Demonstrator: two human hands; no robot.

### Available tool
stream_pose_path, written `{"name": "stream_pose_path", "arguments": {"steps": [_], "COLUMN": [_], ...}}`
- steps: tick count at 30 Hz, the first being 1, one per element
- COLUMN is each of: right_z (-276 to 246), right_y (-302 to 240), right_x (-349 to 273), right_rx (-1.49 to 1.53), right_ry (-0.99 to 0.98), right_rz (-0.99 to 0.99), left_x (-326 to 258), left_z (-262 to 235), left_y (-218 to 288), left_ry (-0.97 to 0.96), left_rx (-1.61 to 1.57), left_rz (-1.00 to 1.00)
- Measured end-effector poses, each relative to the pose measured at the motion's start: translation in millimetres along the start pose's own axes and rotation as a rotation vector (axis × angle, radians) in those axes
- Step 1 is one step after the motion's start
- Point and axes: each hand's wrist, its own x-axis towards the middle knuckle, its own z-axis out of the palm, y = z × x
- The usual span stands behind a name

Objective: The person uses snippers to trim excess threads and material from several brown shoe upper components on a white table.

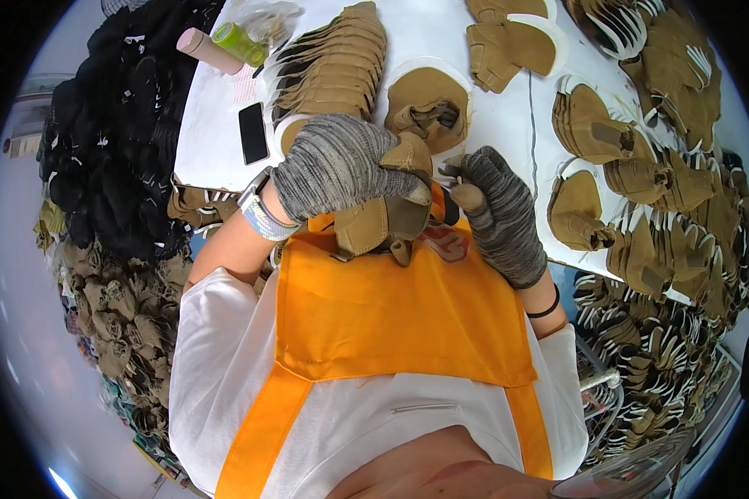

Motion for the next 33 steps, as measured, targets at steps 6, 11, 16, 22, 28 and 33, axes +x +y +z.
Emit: {"name": "stream_pose_path", "arguments": {"steps": [6,11,16,22,28,33], "right_z": [-0.7,1.8,-4.7,-2.0,1.2,1.0], "right_y": [0.0,1.7,-7.7,-4.5,-1.3,-1.7], "right_x": [9.2,15.0,23.4,26.1,20.6,19.3], "right_rx": [-0.383,-0.466,-0.499,-0.503,-0.459,-0.491], "right_ry": [-0.053,-0.103,-0.143,-0.117,-0.084,-0.095], "right_rz": [-0.193,-0.211,-0.238,-0.273,-0.235,-0.241], "left_x": [2.6,4.6,4.0,5.7,6.5,5.3], "left_z": [13.8,8.1,14.5,21.3,18.2,19.2], "left_y": [-8.0,-3.6,-7.9,-15.3,-9.3,-12.9], "left_ry": [0.031,-0.104,-0.011,0.003,-0.001,0.023], "left_rx": [0.013,0.123,0.087,0.085,0.064,0.061], "left_rz": [0.042,-0.023,-0.005,0.019,0.017,0.074]}}
